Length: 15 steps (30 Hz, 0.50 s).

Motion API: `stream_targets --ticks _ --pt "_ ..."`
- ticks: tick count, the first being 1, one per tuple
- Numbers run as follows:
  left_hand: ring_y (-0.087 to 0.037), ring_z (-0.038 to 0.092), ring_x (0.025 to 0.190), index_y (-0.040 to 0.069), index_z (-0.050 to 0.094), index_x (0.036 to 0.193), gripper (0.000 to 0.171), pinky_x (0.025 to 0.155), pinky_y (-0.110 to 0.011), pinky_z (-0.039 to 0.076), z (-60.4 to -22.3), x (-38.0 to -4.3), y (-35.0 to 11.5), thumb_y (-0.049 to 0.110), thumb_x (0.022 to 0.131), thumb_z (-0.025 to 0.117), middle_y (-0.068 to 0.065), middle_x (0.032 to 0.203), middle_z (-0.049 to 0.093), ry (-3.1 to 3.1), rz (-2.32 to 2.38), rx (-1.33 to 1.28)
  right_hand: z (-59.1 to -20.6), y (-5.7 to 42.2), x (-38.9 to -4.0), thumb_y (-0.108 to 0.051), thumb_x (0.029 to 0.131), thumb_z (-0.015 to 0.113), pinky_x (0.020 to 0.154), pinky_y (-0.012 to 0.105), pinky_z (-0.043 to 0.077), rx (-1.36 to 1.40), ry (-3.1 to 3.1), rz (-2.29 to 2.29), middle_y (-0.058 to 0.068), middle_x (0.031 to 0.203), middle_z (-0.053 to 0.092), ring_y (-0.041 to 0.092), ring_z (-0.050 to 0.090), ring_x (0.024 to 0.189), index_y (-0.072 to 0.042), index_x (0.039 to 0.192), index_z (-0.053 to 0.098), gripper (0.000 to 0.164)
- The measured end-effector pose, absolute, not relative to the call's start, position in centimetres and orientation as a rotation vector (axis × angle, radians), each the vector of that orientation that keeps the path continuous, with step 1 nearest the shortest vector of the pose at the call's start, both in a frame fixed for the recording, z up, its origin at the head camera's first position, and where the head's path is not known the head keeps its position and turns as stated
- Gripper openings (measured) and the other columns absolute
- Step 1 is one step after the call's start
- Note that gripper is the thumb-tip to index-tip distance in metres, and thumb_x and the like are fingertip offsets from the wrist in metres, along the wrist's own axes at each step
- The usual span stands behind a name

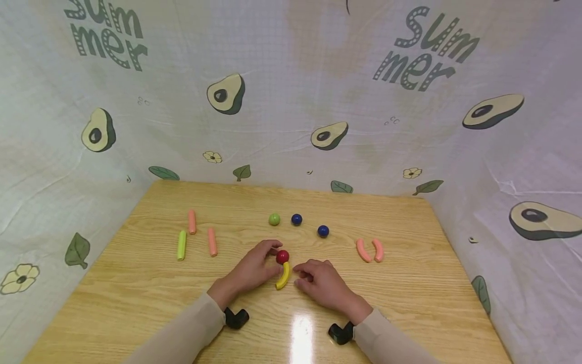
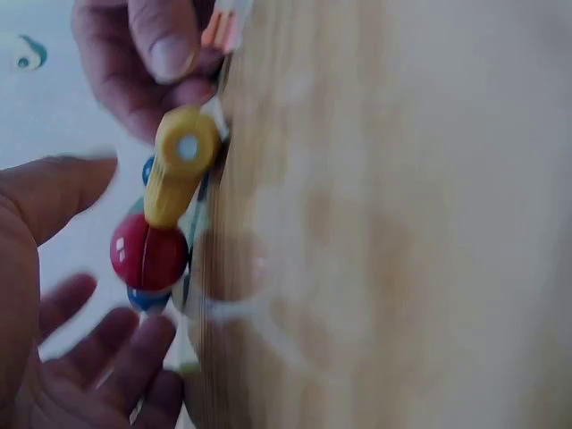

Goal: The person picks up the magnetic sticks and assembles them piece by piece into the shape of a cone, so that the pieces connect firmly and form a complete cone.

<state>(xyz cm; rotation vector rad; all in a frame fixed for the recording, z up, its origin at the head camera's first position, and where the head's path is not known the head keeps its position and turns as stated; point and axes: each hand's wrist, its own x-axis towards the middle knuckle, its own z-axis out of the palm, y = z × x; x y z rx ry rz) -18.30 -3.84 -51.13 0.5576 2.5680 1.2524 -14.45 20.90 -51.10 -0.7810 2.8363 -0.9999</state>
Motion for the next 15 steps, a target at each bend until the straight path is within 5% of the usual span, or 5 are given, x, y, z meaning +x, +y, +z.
stream_targets --ticks 7,15 --pt "-0.018 0.044 0.098 0.016 0.05 0.112 0.067 0.092 -0.041 0.036 -50.9 -16.9 -3.2 0.058 0.078 0.09 0.002 0.105 0.047 2.762 0.984 0.613 -51.0 21.1 -14.6 -0.022 0.1 0.074 0.079 0.025 0.053 -0.696 2.802 -1.042 -0.015 0.097 0.067 -0.001 0.06 0.086 -0.013 0.123 0.076 0.025" --pt "-0.01 0.051 0.094 0.025 0.065 0.101 0.034 0.099 -0.044 0.038 -51.1 -16.2 -3.7 0.046 0.086 0.087 0.015 0.098 0.061 2.785 0.849 0.773 -51.2 21.2 -14.7 -0.025 0.101 0.073 0.077 0.024 0.052 -0.673 2.788 -1.076 -0.015 0.096 0.066 -0.001 0.059 0.084 -0.013 0.124 0.075 0.026"
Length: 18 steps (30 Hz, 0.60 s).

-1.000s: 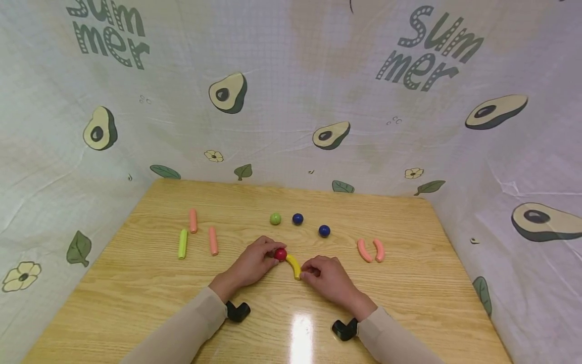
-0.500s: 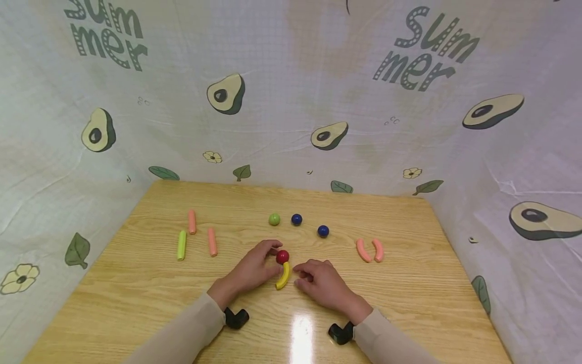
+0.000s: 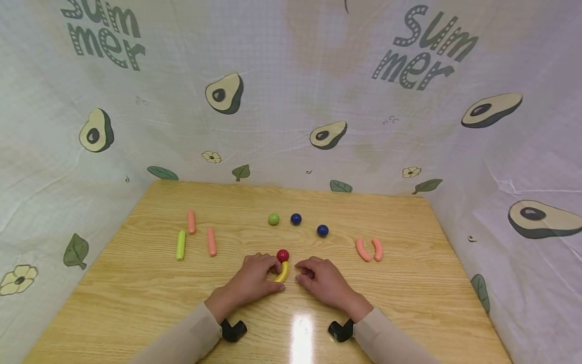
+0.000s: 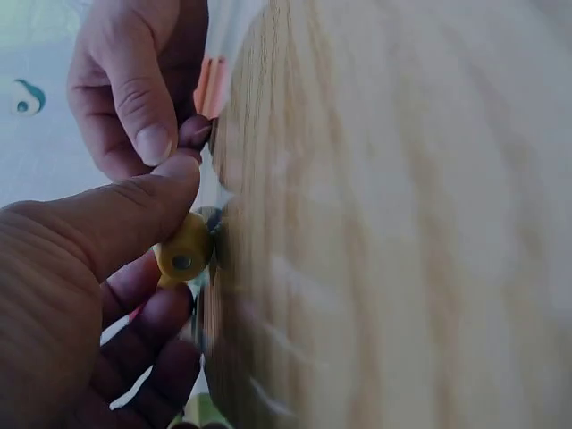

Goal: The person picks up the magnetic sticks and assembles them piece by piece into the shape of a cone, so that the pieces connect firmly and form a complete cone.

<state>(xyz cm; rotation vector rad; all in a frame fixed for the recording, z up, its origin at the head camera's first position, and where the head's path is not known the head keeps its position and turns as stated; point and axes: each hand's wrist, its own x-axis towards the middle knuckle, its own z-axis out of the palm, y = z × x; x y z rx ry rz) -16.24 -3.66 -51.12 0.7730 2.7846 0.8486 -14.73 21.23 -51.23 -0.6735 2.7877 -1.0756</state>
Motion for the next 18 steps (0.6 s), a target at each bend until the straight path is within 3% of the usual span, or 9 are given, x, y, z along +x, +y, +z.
stream_targets --ticks 4,10,16,18 --pt "-0.008 0.055 0.093 0.023 0.073 0.107 0.021 0.1 -0.043 0.041 -51.2 -16.2 -4.4 0.034 0.092 0.084 0.014 0.103 0.072 2.768 0.902 0.816 -51.4 21.3 -14.7 -0.024 0.1 0.075 0.077 0.024 0.053 -0.64 2.818 -1.088 -0.015 0.095 0.064 0.0 0.059 0.084 -0.014 0.123 0.075 0.025" --pt "-0.009 0.058 0.098 0.021 0.077 0.113 0.017 0.097 -0.039 0.047 -51.0 -16.4 -5.1 0.023 0.096 0.079 0.009 0.112 0.076 2.752 0.935 0.826 -51.3 21.3 -14.8 -0.019 0.097 0.078 0.077 0.025 0.054 -0.547 2.855 -1.175 -0.01 0.096 0.066 0.004 0.061 0.085 -0.014 0.114 0.071 0.02" --pt "-0.015 0.057 0.113 0.021 0.077 0.115 0.015 0.102 -0.041 0.048 -50.8 -16.7 -5.4 0.017 0.101 0.073 0.006 0.121 0.074 2.753 0.917 0.8 -51.1 21.2 -14.9 -0.021 0.097 0.078 0.084 0.029 0.053 -0.551 2.843 -1.156 -0.005 0.114 0.064 0.012 0.06 0.095 -0.013 0.138 0.065 0.044" --pt "-0.018 0.057 0.12 0.022 0.076 0.116 0.017 0.107 -0.045 0.046 -50.7 -16.7 -5.4 0.015 0.101 0.072 0.005 0.125 0.073 2.765 0.898 0.81 -51.2 21.1 -14.9 -0.022 0.098 0.077 0.083 0.028 0.052 -0.588 2.829 -1.145 -0.006 0.116 0.064 0.011 0.059 0.095 -0.013 0.14 0.066 0.045"
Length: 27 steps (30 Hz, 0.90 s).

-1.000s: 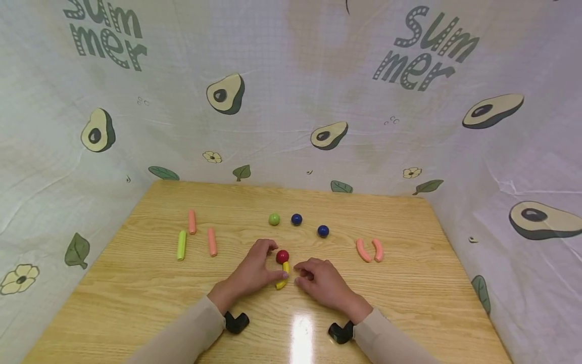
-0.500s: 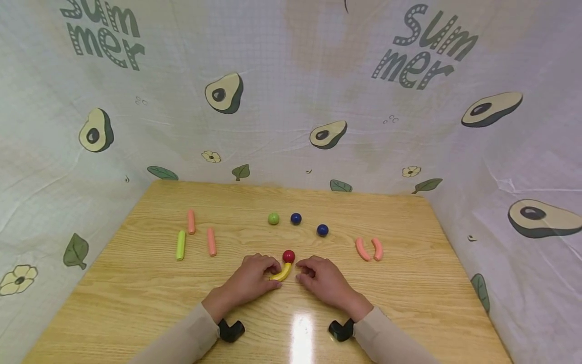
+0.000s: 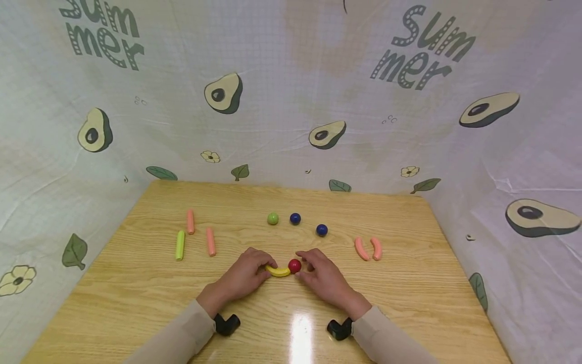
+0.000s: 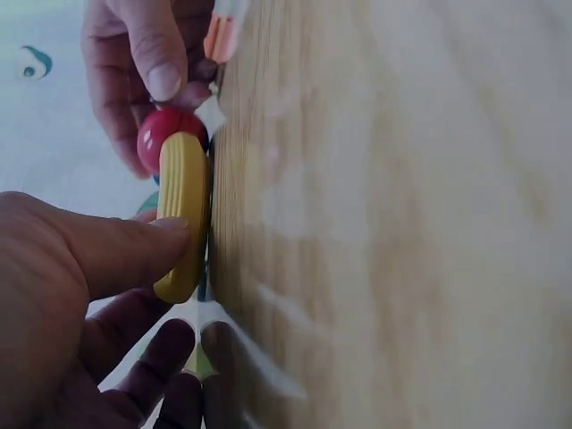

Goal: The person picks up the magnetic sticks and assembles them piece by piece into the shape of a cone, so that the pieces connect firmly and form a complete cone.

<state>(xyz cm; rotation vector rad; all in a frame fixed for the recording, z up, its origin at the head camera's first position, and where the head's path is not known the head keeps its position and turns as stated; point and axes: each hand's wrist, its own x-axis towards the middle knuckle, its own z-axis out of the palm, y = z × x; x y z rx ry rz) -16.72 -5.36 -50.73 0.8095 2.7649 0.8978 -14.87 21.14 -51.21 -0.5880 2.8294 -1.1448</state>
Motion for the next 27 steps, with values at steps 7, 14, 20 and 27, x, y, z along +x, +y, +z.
stream_targets --ticks 7,14,20,27 --pt "-0.02 0.055 0.125 0.023 0.076 0.119 0.025 0.104 -0.05 0.041 -50.7 -16.8 -4.6 0.032 0.096 0.079 0.005 0.129 0.072 2.765 0.877 0.836 -51.6 20.9 -14.9 -0.026 0.098 0.078 0.076 0.023 0.049 -0.629 2.818 -1.137 -0.011 0.106 0.062 0.005 0.055 0.087 -0.018 0.128 0.072 0.032" --pt "-0.015 0.055 0.114 0.026 0.079 0.112 0.018 0.099 -0.044 0.04 -51.2 -17.0 -4.0 0.034 0.096 0.079 0.01 0.119 0.075 2.79 0.886 0.787 -51.3 20.6 -14.7 -0.027 0.098 0.078 0.074 0.023 0.049 -0.62 2.809 -1.154 -0.011 0.103 0.062 0.004 0.056 0.083 -0.018 0.126 0.072 0.03" --pt "-0.015 0.056 0.114 0.025 0.079 0.111 0.018 0.1 -0.045 0.042 -51.3 -17.0 -4.0 0.034 0.096 0.08 0.009 0.118 0.075 2.803 0.88 0.782 -51.2 20.5 -14.6 -0.028 0.098 0.078 0.074 0.023 0.05 -0.608 2.813 -1.147 -0.011 0.103 0.063 0.004 0.056 0.084 -0.016 0.127 0.072 0.032" --pt "-0.017 0.057 0.117 0.025 0.079 0.11 0.017 0.105 -0.046 0.043 -51.3 -17.0 -4.0 0.033 0.095 0.081 0.009 0.118 0.075 2.8 0.888 0.761 -51.2 21.2 -14.6 -0.025 0.096 0.08 0.083 0.027 0.054 -0.49 2.882 -1.154 -0.01 0.106 0.066 0.007 0.06 0.092 -0.013 0.128 0.073 0.036"
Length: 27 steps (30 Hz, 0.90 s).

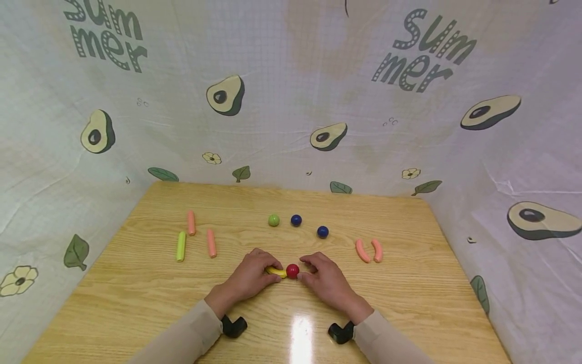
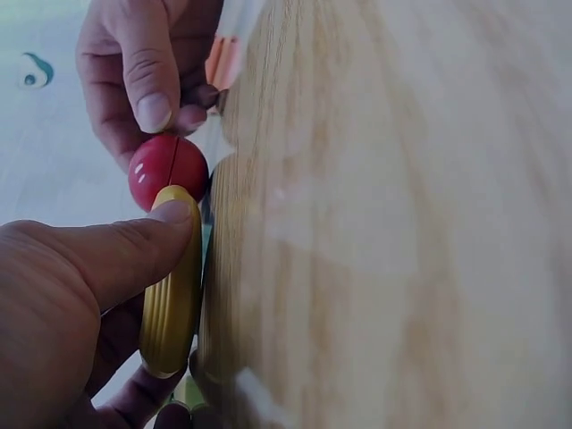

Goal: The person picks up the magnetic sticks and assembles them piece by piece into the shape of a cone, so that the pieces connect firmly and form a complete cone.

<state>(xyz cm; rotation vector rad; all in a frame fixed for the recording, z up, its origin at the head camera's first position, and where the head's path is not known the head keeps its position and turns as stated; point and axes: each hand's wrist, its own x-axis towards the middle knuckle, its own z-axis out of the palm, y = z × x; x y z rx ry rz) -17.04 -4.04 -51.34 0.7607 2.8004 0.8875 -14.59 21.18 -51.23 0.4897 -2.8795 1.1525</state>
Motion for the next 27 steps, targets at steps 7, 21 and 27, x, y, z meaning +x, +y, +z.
stream_targets --ticks 7,21,27 --pt "-0.016 0.056 0.116 0.025 0.078 0.108 0.014 0.104 -0.046 0.044 -51.6 -17.1 -4.2 0.03 0.095 0.081 0.009 0.115 0.075 2.794 0.921 0.757 -50.9 23.3 -14.7 -0.018 0.098 0.078 0.076 0.026 0.053 0.276 -2.752 1.084 -0.004 0.099 0.068 0.01 0.061 0.088 -0.007 0.121 0.075 0.026" --pt "-0.018 0.055 0.119 0.025 0.077 0.11 0.015 0.106 -0.046 0.044 -51.5 -17.2 -4.3 0.03 0.095 0.08 0.01 0.114 0.074 2.776 0.908 0.74 -50.1 32.4 -14.9 -0.02 0.102 0.071 0.075 0.03 0.052 0.036 -2.632 0.84 0.014 0.112 0.07 0.026 0.064 0.094 -0.001 0.129 0.071 0.033" --pt "-0.018 0.056 0.119 0.025 0.078 0.109 0.015 0.105 -0.045 0.045 -51.6 -17.3 -4.3 0.03 0.095 0.081 0.009 0.113 0.075 2.78 0.912 0.749 -50.2 34.5 -14.8 -0.021 0.103 0.071 0.077 0.039 0.05 0.004 -2.715 0.79 0.017 0.116 0.068 0.029 0.063 0.096 -0.001 0.134 0.069 0.037"
